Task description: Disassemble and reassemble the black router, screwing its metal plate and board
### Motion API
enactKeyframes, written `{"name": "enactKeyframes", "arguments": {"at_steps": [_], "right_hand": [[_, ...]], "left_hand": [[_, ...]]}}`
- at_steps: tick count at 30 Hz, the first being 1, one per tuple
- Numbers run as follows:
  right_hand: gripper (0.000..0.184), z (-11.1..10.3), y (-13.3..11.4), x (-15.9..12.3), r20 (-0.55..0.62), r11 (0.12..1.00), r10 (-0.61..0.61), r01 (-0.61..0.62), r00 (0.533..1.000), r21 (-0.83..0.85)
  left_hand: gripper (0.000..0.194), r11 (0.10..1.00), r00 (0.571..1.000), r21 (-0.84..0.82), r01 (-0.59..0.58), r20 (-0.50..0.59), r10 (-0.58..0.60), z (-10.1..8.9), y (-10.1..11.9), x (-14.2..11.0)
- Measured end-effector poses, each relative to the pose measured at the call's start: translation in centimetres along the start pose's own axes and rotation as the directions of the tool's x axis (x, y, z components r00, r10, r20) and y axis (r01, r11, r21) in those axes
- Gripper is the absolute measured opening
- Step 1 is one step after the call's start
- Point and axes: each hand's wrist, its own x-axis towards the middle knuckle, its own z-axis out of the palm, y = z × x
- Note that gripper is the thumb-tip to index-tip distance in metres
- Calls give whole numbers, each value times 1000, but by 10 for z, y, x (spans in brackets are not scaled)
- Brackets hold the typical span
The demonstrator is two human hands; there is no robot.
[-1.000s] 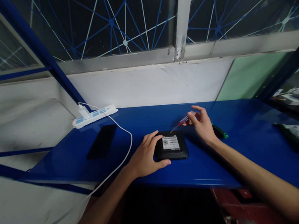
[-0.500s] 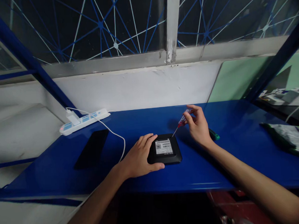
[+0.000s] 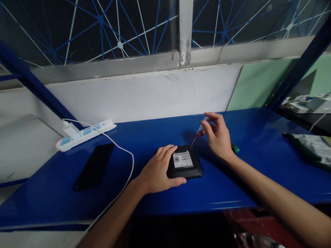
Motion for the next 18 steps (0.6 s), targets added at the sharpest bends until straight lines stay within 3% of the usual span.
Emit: {"name": "enactKeyframes", "arguments": {"at_steps": [5,18], "right_hand": [[28,0,0,-1,9,999,-34,34,999,-29],[40,3,1,-6,164,999,11,-17,986,38]], "left_hand": [[101,1000,1000,-6,6,0,-6,0,0,-2],[100,998,999,-37,42,30,-41,-2,-1,-2]]}}
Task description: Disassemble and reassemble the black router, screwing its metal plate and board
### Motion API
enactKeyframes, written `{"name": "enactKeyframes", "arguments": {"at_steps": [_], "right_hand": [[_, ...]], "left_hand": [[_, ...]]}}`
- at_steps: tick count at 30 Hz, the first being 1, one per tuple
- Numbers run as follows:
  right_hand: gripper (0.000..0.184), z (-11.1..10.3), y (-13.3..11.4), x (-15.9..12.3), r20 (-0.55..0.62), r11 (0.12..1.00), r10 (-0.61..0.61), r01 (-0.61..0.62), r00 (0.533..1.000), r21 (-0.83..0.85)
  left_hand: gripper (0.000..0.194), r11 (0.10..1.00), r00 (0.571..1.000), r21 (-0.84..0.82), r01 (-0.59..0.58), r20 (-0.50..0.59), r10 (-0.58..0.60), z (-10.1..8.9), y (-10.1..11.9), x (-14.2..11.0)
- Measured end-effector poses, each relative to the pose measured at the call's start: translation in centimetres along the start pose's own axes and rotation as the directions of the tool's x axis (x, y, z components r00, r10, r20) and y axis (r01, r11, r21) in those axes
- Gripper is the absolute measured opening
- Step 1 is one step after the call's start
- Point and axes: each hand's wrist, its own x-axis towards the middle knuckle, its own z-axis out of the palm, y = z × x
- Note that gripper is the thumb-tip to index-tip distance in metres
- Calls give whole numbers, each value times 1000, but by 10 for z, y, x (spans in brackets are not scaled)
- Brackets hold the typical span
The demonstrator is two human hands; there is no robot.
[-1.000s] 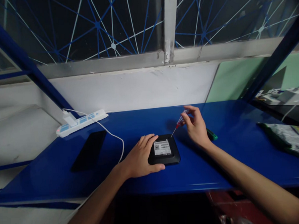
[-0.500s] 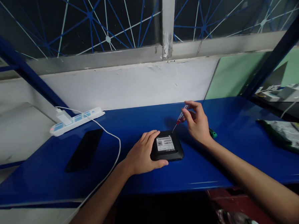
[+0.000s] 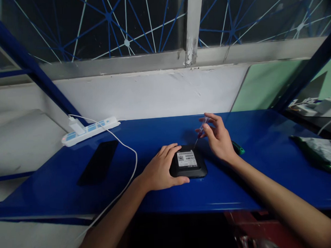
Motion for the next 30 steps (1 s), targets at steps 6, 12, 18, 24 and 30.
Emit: {"name": "enactKeyframes", "arguments": {"at_steps": [6,12,18,24,30], "right_hand": [[33,0,1,2,-45,998,0,2,999,56],[34,-1,5,8,-122,1000,-8,5,993,-26],[32,-2,5,7,-110,999,24,-27,994,-21],[42,1,1,4,-65,992,61,-54,996,115],[38,-1,1,6,-103,998,7,-13,995,-58]], "left_hand": [[100,1000,1000,3,9,7,-9,-1,1,0],[99,1000,1000,-1,19,17,-19,-1,2,0],[100,1000,1000,-5,6,1,-6,-1,2,0],[103,1000,1000,2,20,-13,-20,-1,1,-1],[103,999,998,21,45,-44,-44,-1,2,0]]}}
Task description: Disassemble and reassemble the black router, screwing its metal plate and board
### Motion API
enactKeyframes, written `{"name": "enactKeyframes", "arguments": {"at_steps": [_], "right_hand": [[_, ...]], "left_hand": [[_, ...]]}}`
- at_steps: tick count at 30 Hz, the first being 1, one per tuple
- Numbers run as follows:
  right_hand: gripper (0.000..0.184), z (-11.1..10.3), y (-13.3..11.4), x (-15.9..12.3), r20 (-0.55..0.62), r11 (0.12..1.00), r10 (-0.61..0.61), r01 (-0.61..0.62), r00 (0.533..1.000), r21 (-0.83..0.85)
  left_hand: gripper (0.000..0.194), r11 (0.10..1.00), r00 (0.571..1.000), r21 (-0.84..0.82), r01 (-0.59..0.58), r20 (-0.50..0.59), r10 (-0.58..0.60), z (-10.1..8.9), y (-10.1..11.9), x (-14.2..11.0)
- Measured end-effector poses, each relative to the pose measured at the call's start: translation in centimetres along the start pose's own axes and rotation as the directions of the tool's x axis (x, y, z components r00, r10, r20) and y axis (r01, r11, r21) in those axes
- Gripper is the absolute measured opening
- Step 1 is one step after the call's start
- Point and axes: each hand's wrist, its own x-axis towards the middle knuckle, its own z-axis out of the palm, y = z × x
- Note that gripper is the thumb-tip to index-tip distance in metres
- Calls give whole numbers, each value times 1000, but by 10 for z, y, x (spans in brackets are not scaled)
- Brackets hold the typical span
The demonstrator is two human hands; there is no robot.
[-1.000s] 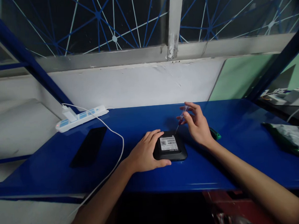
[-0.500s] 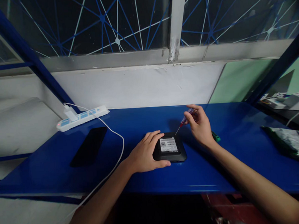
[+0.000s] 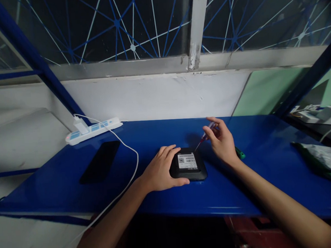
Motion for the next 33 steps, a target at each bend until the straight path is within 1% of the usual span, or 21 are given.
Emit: {"name": "enactKeyframes", "arguments": {"at_steps": [3,9,13,17,22,25,27,31,33], "right_hand": [[37,1,0,-1,26,1000,20,-21,999,19],[48,2,-2,-5,81,999,31,-33,996,33],[51,0,-2,-5,95,995,50,-58,994,83],[50,0,0,-3,65,994,53,-59,996,90],[41,-2,2,2,-1,1000,5,-5,1000,-30],[36,-3,4,4,-10,998,-7,6,1000,-55],[37,-3,4,3,-1,999,3,-3,1000,-38],[46,-2,6,-1,39,996,44,-47,998,72],[49,-1,5,-1,43,995,55,-59,998,84]], "left_hand": [[101,1000,1000,11,-7,-11,7,0,0,1],[99,1000,1000,-14,-3,13,4,-2,1,0],[97,999,1000,-33,-3,22,4,-3,2,-1],[96,999,1000,-50,-7,16,8,-3,2,-1],[99,999,999,-31,-13,38,14,-4,1,-2],[101,1000,998,-5,-8,60,9,-3,1,-2],[100,1000,998,-4,-12,60,12,-3,1,-2],[96,999,999,-35,-13,47,14,-3,1,-2],[96,999,999,-37,-10,45,12,-3,1,-3]]}}
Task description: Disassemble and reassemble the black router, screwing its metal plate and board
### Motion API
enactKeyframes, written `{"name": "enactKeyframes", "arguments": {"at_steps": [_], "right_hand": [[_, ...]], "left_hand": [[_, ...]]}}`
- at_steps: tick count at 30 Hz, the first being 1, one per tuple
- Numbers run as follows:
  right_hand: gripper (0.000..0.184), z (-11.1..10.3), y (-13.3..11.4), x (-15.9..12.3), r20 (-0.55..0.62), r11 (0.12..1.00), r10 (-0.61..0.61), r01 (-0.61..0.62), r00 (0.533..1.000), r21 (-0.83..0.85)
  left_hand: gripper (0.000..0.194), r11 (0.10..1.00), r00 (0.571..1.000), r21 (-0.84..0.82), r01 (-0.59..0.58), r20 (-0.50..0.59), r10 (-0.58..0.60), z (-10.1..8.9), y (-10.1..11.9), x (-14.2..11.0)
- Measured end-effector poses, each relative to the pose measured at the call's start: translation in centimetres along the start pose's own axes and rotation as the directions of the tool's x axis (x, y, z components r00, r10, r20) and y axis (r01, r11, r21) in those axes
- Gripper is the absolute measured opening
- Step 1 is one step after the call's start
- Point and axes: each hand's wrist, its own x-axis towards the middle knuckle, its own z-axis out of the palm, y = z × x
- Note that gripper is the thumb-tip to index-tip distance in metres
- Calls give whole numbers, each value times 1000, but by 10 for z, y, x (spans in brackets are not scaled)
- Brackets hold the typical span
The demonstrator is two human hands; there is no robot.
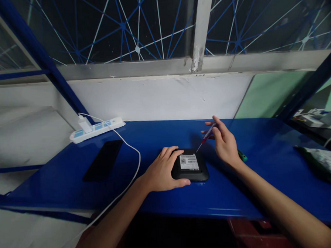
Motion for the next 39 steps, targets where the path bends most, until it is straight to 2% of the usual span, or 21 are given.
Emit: {"name": "enactKeyframes", "arguments": {"at_steps": [7,11,22,27,32,36,39], "right_hand": [[43,-3,-2,4,-64,993,-29,21,998,-117],[38,-3,-3,3,-47,987,-37,29,998,-160],[50,-1,-4,-2,13,999,-22,22,1000,-27],[49,0,-4,1,-13,1000,-20,19,1000,-24],[40,-2,-8,4,-98,997,-11,4,995,-76],[37,-3,-9,2,-94,990,-31,18,995,-141],[43,-1,-7,-1,-62,995,-45,39,997,-88]], "left_hand": [[95,1000,1000,-18,-13,-27,13,1,-1,1],[96,1000,999,-8,-17,-28,17,1,-1,2],[98,1000,1000,-15,-2,-16,2,1,-1,1],[97,1000,1000,-9,-6,-18,5,1,0,2],[97,1000,1000,9,-3,-13,3,0,1,2],[99,1000,1000,19,-3,-5,3,1,-1,2],[99,1000,1000,21,-4,-7,4,1,-2,2]]}}
